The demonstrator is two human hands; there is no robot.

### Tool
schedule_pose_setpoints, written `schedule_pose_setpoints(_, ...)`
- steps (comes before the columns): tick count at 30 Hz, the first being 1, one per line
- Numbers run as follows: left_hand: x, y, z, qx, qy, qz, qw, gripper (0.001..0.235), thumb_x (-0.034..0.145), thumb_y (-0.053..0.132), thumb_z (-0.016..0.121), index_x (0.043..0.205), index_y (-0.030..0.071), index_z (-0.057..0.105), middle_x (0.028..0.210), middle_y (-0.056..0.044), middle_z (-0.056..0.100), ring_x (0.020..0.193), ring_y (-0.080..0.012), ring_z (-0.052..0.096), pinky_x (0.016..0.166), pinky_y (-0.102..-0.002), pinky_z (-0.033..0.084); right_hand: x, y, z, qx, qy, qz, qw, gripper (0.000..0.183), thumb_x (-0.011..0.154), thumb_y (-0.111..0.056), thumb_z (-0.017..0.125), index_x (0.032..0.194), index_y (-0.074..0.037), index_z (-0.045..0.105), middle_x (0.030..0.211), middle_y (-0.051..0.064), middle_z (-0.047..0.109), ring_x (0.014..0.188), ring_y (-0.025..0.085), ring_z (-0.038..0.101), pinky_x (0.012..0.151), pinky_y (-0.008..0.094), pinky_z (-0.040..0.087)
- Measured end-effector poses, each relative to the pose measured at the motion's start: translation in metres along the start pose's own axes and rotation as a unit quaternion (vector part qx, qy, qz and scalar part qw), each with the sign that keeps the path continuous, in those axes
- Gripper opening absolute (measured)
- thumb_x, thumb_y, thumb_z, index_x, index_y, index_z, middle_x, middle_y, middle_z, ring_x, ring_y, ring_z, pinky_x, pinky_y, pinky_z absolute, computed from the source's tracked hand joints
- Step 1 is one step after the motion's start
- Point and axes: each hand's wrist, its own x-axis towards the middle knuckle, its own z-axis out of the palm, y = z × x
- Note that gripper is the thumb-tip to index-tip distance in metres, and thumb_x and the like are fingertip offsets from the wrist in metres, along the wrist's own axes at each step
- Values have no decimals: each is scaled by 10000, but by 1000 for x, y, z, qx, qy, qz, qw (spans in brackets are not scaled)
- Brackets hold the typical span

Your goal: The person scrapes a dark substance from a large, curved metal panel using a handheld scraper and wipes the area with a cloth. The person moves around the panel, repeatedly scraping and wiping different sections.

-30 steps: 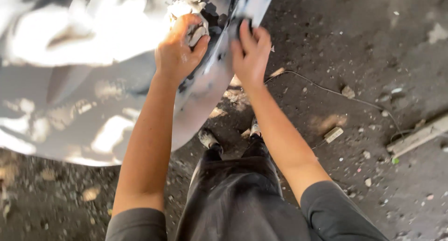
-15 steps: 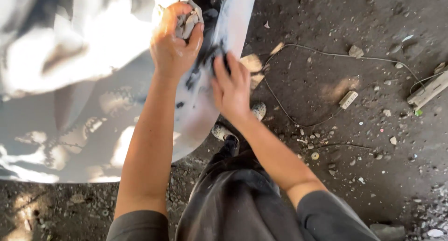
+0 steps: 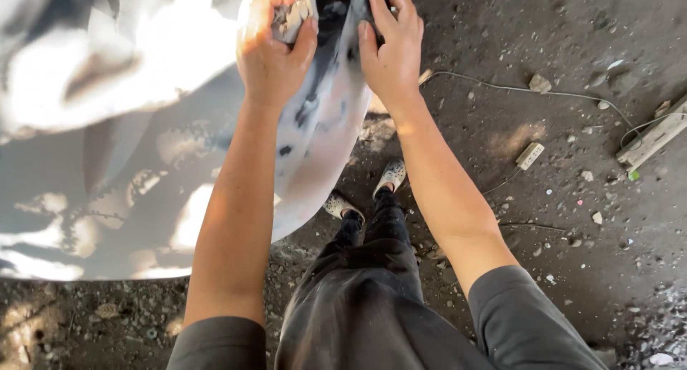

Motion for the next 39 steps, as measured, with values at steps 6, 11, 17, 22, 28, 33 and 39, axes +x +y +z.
schedule_pose_setpoints(6,-2,-14,2,-143,0,-73,987,282,973,96,790,1172,72,591,1020,-73,670,853,-216,643,766,-339,550,-57,-58,-31,-61,-84,-165,981,525,828,-142,745,1344,-123,654,1271,222,527,1152,406,508,993,571,460)
schedule_pose_setpoints(11,-10,-27,6,-96,-1,-108,990,262,999,134,805,1172,78,616,853,-14,667,683,-121,614,632,-298,528,-41,-60,-35,-96,-54,-146,983,476,932,-82,720,1401,-131,651,1339,209,527,1219,404,516,1054,529,486)
schedule_pose_setpoints(17,-8,-11,2,-206,-1,-123,971,245,999,104,770,1178,66,606,905,-31,668,722,-127,610,656,-302,515,-31,-50,-41,-108,-100,-217,965,500,867,-92,715,1364,-87,668,1353,212,539,1223,404,520,1043,541,475)
schedule_pose_setpoints(22,-4,-12,-3,-87,33,3,996,261,993,108,791,1175,84,606,982,-33,695,842,-136,670,784,-297,578,-31,-58,-50,-52,-139,-282,948,439,814,-82,683,1249,-143,699,1356,179,580,1187,345,554,1015,512,507)
schedule_pose_setpoints(28,-9,-19,1,-157,-11,-161,974,240,1004,169,790,1168,60,653,917,-30,724,775,-120,638,724,-295,563,-28,-62,-44,-77,-149,-280,945,287,963,-138,742,1240,-61,734,1257,216,643,1122,307,588,897,499,522)
schedule_pose_setpoints(33,-20,-37,16,-66,39,-125,989,529,959,208,799,1377,37,524,1003,-92,761,848,-249,727,780,-353,598,-3,-52,-48,-130,-60,-221,965,364,946,-90,715,1305,-29,710,1307,275,613,1180,367,531,994,476,478)
schedule_pose_setpoints(39,-12,-21,4,-10,47,6,999,579,926,180,778,1441,104,525,1227,-175,700,1097,-395,702,942,-412,583,-3,-53,-55,-86,-120,-208,967,381,904,-81,727,1280,-27,698,1271,238,652,1105,372,553,956,508,460)
